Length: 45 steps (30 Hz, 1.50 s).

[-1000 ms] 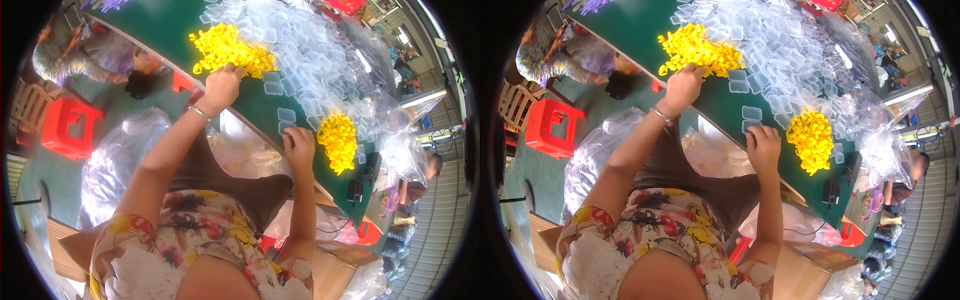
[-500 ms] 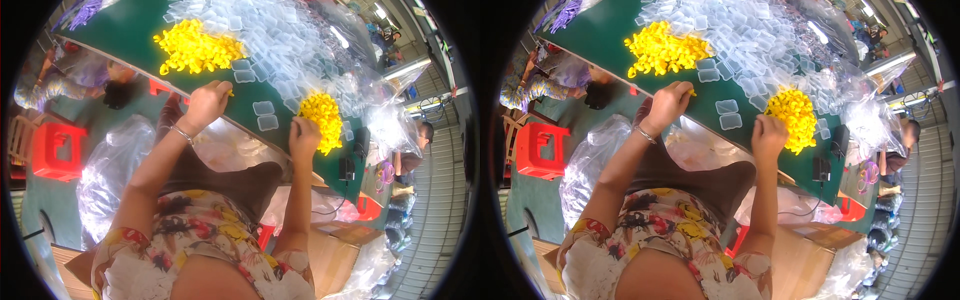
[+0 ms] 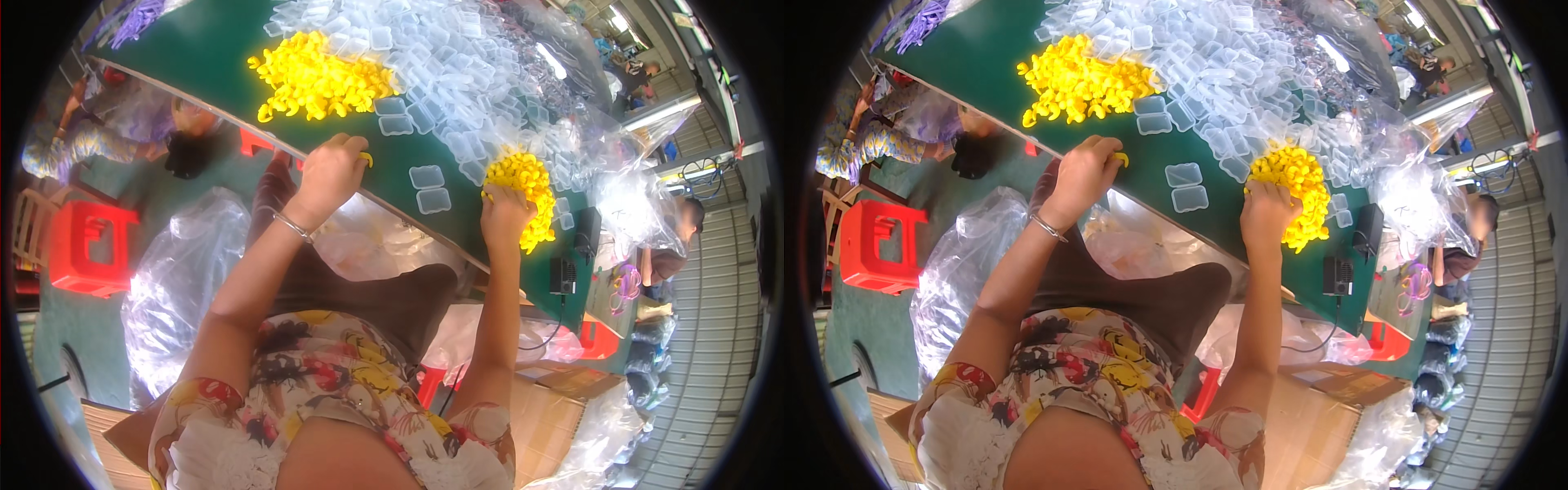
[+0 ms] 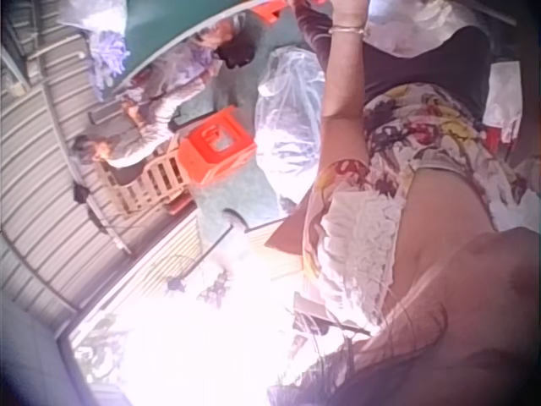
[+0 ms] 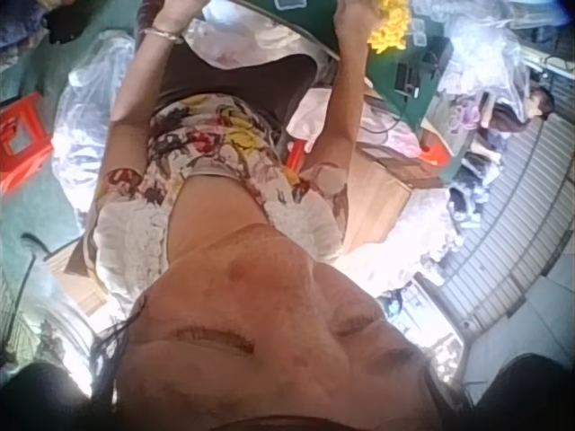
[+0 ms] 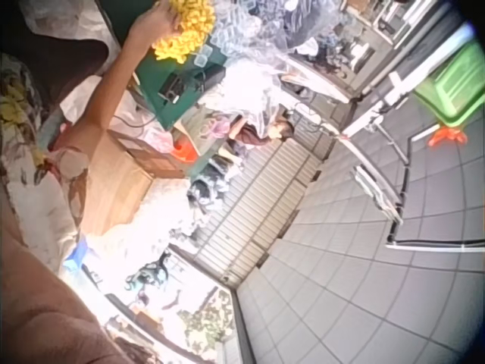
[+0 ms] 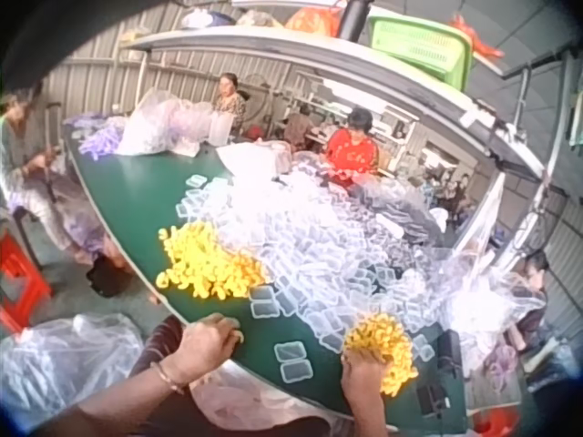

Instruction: Packaging small yellow plastic components into clear individual containers at a factory workbench.

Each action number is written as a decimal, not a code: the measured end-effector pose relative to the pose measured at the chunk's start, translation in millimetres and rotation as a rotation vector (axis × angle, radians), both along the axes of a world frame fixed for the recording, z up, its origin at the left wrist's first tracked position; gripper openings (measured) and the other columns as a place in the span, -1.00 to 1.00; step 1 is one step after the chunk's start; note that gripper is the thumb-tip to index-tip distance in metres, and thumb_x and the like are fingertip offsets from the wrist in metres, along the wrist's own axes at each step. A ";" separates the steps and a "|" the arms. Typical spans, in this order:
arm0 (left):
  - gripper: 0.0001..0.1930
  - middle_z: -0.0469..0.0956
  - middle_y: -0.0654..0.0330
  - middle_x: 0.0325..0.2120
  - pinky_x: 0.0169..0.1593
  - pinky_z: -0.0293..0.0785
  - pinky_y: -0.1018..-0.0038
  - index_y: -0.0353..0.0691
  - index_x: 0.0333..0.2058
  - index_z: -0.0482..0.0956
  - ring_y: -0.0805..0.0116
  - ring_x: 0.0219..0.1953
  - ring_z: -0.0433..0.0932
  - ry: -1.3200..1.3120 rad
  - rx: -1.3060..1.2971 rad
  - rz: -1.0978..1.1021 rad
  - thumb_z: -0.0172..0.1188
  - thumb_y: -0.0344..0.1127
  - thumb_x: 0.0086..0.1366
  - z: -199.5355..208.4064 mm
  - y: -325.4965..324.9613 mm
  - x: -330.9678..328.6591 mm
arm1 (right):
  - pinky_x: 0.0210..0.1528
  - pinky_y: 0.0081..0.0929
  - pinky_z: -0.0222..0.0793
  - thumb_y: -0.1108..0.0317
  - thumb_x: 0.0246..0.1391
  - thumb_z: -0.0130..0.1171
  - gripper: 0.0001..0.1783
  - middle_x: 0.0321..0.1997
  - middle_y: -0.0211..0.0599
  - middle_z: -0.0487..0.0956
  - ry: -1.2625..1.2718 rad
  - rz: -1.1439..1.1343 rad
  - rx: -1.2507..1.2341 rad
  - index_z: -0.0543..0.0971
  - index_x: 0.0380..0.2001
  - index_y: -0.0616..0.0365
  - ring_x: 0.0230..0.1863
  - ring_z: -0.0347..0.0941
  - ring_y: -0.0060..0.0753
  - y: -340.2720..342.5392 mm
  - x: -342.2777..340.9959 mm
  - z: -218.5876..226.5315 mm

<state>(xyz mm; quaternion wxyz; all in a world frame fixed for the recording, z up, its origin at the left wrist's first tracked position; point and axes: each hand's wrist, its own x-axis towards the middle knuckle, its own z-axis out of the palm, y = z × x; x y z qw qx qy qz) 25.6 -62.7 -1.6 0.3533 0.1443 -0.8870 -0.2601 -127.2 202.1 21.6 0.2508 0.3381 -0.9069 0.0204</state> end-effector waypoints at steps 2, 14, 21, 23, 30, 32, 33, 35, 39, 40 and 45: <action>-0.82 0.58 0.07 -0.41 -0.35 0.52 0.34 -0.25 -0.29 0.63 0.14 -0.44 0.59 0.073 0.083 -0.070 0.31 -0.48 0.08 -1.5 4.2 -3.0 | -0.02 -0.02 0.27 0.39 -0.08 0.34 -0.81 -0.25 -0.31 0.63 -0.018 0.052 -0.069 0.65 -0.31 0.00 -0.14 0.52 -0.19 4.7 -0.7 -2.7; -0.88 0.56 0.13 -0.47 -0.45 0.48 0.39 -0.26 -0.39 0.62 0.24 -0.54 0.55 0.169 0.315 -0.256 0.34 -0.47 0.06 -6.4 86.5 -27.4 | -0.23 -0.42 0.50 0.65 -0.02 0.22 -0.73 -0.22 -0.16 0.60 -0.303 0.450 -0.637 0.64 -0.20 0.19 -0.25 0.57 -0.19 -39.4 47.2 -10.4; -0.87 0.53 0.16 -0.44 -0.29 0.52 0.28 -0.21 -0.41 0.58 0.11 -0.37 0.56 0.171 0.110 -0.207 0.33 -0.43 0.03 -7.9 92.3 -30.9 | -0.22 -0.30 0.49 0.64 -0.07 0.24 -0.76 -0.27 -0.14 0.59 -0.162 0.472 -0.558 0.61 -0.26 0.19 -0.25 0.55 -0.07 -40.1 54.2 -16.8; -0.80 0.51 0.11 -0.34 -0.25 0.53 0.27 -0.23 -0.35 0.58 0.09 -0.29 0.56 0.148 0.105 -0.198 0.36 -0.39 0.01 -5.5 92.6 -28.5 | -0.21 -0.29 0.49 0.64 -0.08 0.25 -0.76 -0.28 -0.14 0.59 -0.227 0.465 -0.566 0.60 -0.28 0.20 -0.24 0.54 -0.07 -36.5 52.9 -16.8; -0.62 0.45 0.05 -0.24 -0.15 0.52 0.27 -0.27 -0.21 0.57 0.06 -0.18 0.53 0.026 0.071 -0.288 0.41 -0.35 -0.06 -2.1 88.3 -20.6 | -0.18 -0.29 0.48 0.63 -0.11 0.29 -0.78 -0.28 -0.15 0.58 -0.228 0.460 -0.559 0.60 -0.31 0.22 -0.22 0.54 -0.09 -42.6 47.0 -15.5; -0.59 0.43 0.06 -0.25 -0.12 0.50 0.27 -0.27 -0.19 0.57 0.05 -0.17 0.51 0.001 0.053 -0.300 0.42 -0.34 -0.07 -4.2 85.3 -20.3 | -0.16 -0.28 0.47 0.62 -0.09 0.28 -0.77 -0.26 -0.14 0.58 -0.228 0.507 -0.504 0.60 -0.29 0.22 -0.21 0.54 -0.09 -43.8 49.3 -13.1; -0.59 0.43 0.06 -0.25 -0.12 0.50 0.27 -0.27 -0.19 0.57 0.05 -0.17 0.51 0.003 0.054 -0.295 0.42 -0.34 -0.07 -4.7 83.5 -19.7 | -0.14 -0.27 0.47 0.61 -0.07 0.27 -0.76 -0.23 -0.12 0.58 -0.228 0.549 -0.450 0.60 -0.26 0.21 -0.19 0.53 -0.08 -44.4 50.7 -11.5; -0.57 0.42 0.06 -0.26 -0.12 0.50 0.25 -0.28 -0.18 0.56 0.05 -0.18 0.50 -0.009 0.045 -0.309 0.43 -0.34 -0.08 -4.2 81.5 -16.7 | -0.13 -0.25 0.46 0.60 -0.04 0.24 -0.77 -0.20 -0.11 0.57 -0.224 0.544 -0.480 0.60 -0.24 0.21 -0.18 0.52 -0.07 -42.2 54.9 -8.8; -0.57 0.42 0.05 -0.25 -0.11 0.50 0.25 -0.29 -0.18 0.56 0.04 -0.18 0.50 -0.017 0.014 -0.371 0.45 -0.35 -0.08 0.1 72.5 -9.7 | -0.07 -0.22 0.43 0.54 0.07 0.17 -0.75 -0.09 -0.08 0.54 -0.312 0.491 -0.481 0.58 -0.13 0.21 -0.11 0.49 0.04 -44.5 34.7 -4.3; -0.57 0.42 0.04 -0.23 -0.09 0.50 0.26 -0.30 -0.18 0.56 0.03 -0.18 0.51 -0.012 0.014 -0.416 0.45 -0.35 -0.08 0.2 69.4 -8.2 | -0.06 -0.21 0.42 0.52 0.09 0.16 -0.73 -0.08 -0.08 0.53 -0.338 0.445 -0.415 0.56 -0.10 0.21 -0.10 0.48 0.06 -48.5 29.6 -3.3; -0.50 0.43 0.01 -0.18 -0.07 0.50 0.25 -0.30 -0.10 0.53 -0.03 -0.15 0.52 -0.012 0.055 -0.509 0.45 -0.36 -0.05 -2.0 59.5 -4.2 | -0.33 -0.37 0.44 0.53 -0.08 0.34 -0.70 -0.26 -0.18 0.51 -0.638 0.481 -0.433 0.55 -0.21 0.18 -0.40 0.50 -0.23 -56.3 17.8 -1.9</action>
